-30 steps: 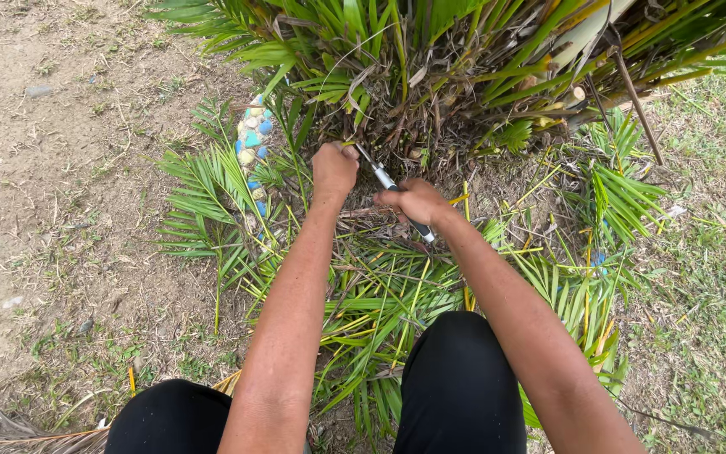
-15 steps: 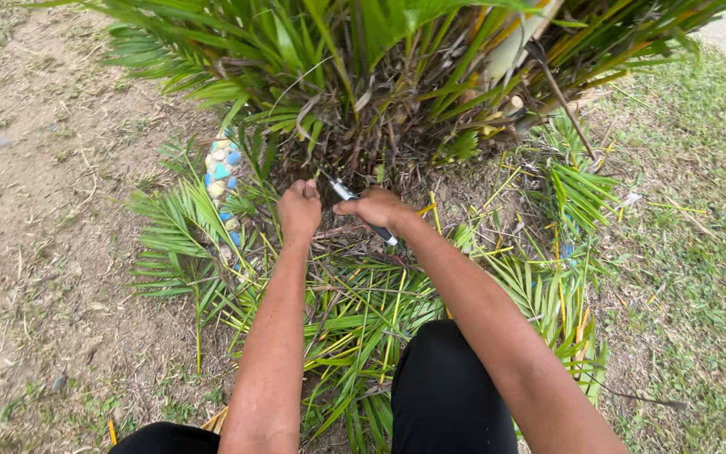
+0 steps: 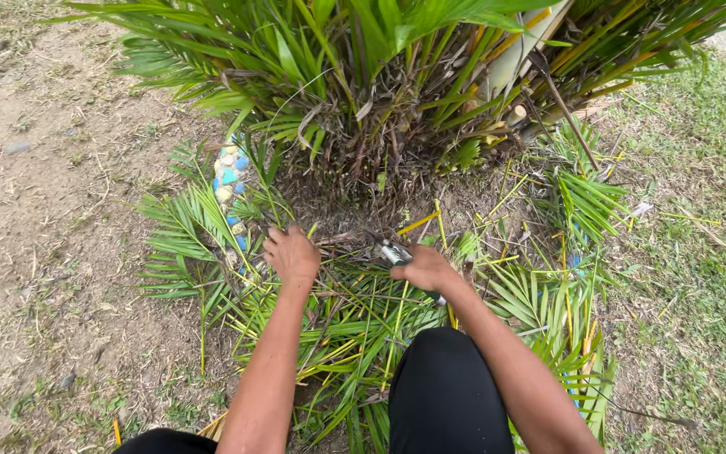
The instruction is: The person trims small palm leaves from a plant using garden shears and removes the cut foliage and dead debris by hand.
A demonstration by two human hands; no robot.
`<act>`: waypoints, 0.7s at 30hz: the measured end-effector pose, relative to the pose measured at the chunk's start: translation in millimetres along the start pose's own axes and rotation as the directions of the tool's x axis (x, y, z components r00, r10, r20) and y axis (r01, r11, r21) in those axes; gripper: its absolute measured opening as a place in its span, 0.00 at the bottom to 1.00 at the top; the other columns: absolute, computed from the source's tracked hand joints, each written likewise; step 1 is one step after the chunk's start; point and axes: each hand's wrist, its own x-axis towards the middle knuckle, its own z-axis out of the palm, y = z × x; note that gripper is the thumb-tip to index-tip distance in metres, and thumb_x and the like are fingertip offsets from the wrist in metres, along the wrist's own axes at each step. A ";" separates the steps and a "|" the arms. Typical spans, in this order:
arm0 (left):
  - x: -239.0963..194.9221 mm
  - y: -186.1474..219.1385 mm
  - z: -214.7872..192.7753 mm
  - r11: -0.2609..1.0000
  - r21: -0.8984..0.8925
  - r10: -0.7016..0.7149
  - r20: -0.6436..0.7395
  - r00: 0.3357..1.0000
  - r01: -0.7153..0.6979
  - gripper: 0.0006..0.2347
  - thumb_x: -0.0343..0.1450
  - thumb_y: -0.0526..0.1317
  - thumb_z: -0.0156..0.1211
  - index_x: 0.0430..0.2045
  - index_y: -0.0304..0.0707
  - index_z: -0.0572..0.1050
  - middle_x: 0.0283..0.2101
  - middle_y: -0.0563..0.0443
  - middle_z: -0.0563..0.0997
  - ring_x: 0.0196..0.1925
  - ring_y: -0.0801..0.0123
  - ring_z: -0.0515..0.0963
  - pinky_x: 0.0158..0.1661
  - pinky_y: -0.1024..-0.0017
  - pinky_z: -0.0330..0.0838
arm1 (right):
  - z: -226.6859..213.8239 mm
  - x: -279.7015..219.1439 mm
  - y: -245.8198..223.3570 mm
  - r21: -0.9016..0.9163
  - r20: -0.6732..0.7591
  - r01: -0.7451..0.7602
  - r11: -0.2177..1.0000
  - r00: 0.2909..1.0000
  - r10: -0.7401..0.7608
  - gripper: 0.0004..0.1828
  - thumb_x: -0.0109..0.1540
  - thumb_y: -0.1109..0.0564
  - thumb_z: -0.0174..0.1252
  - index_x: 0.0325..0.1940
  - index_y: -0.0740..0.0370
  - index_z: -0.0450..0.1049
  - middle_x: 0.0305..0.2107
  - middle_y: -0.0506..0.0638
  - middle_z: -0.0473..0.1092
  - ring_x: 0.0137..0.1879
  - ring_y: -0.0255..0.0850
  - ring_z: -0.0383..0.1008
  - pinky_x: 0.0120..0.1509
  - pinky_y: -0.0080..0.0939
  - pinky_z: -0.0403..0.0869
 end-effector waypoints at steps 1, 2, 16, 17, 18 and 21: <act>-3.9 14.0 -14.4 0.998 0.050 0.039 -0.092 0.995 -0.034 0.14 0.64 0.37 0.66 0.42 0.35 0.78 0.50 0.35 0.71 0.51 0.44 0.72 0.49 0.50 0.66 | 5.3 -15.2 12.1 0.222 -0.204 0.068 0.973 0.979 -0.023 0.27 0.52 0.40 0.66 0.42 0.64 0.76 0.29 0.52 0.72 0.37 0.44 0.74 0.46 0.50 0.72; -9.8 31.9 -27.5 0.983 -0.053 0.165 -0.165 0.972 -0.176 0.14 0.65 0.36 0.64 0.45 0.34 0.76 0.49 0.35 0.71 0.49 0.46 0.71 0.48 0.51 0.66 | 4.8 -24.5 16.4 0.411 -0.400 0.176 0.894 0.917 0.003 0.30 0.51 0.38 0.68 0.42 0.66 0.75 0.29 0.53 0.72 0.37 0.45 0.74 0.46 0.48 0.71; -87.3 133.4 -88.2 0.512 -0.642 0.485 -0.332 0.809 -0.571 0.06 0.74 0.31 0.56 0.43 0.34 0.75 0.43 0.42 0.76 0.45 0.51 0.78 0.48 0.59 0.73 | -54.9 -36.8 -65.6 0.560 -0.754 0.362 0.745 0.596 0.276 0.27 0.56 0.44 0.62 0.44 0.72 0.70 0.27 0.58 0.73 0.32 0.47 0.74 0.38 0.46 0.72; -88.6 130.8 -85.9 0.514 -0.641 0.485 -0.332 0.809 -0.570 0.06 0.74 0.31 0.56 0.43 0.34 0.75 0.43 0.42 0.76 0.45 0.51 0.78 0.48 0.59 0.73 | -55.0 -36.1 -69.3 0.562 -0.775 0.410 0.719 0.564 0.284 0.27 0.57 0.44 0.62 0.45 0.71 0.71 0.28 0.57 0.74 0.33 0.47 0.75 0.39 0.47 0.72; -89.8 129.1 -83.9 0.514 -0.680 0.463 -0.294 0.836 -0.523 0.06 0.74 0.31 0.56 0.44 0.34 0.73 0.42 0.43 0.76 0.44 0.53 0.79 0.46 0.61 0.74 | -53.1 -38.7 -72.3 0.562 -0.774 0.410 0.718 0.566 0.283 0.27 0.57 0.44 0.62 0.45 0.71 0.71 0.28 0.57 0.74 0.33 0.47 0.75 0.39 0.47 0.72; -87.7 127.0 -85.1 0.490 -0.703 0.448 -0.304 0.841 -0.515 0.07 0.74 0.30 0.55 0.45 0.34 0.71 0.43 0.43 0.76 0.45 0.55 0.80 0.46 0.62 0.75 | -50.9 -51.5 -79.5 0.667 -0.687 0.389 0.635 0.651 0.323 0.27 0.56 0.43 0.61 0.44 0.70 0.73 0.28 0.57 0.76 0.36 0.46 0.76 0.43 0.45 0.72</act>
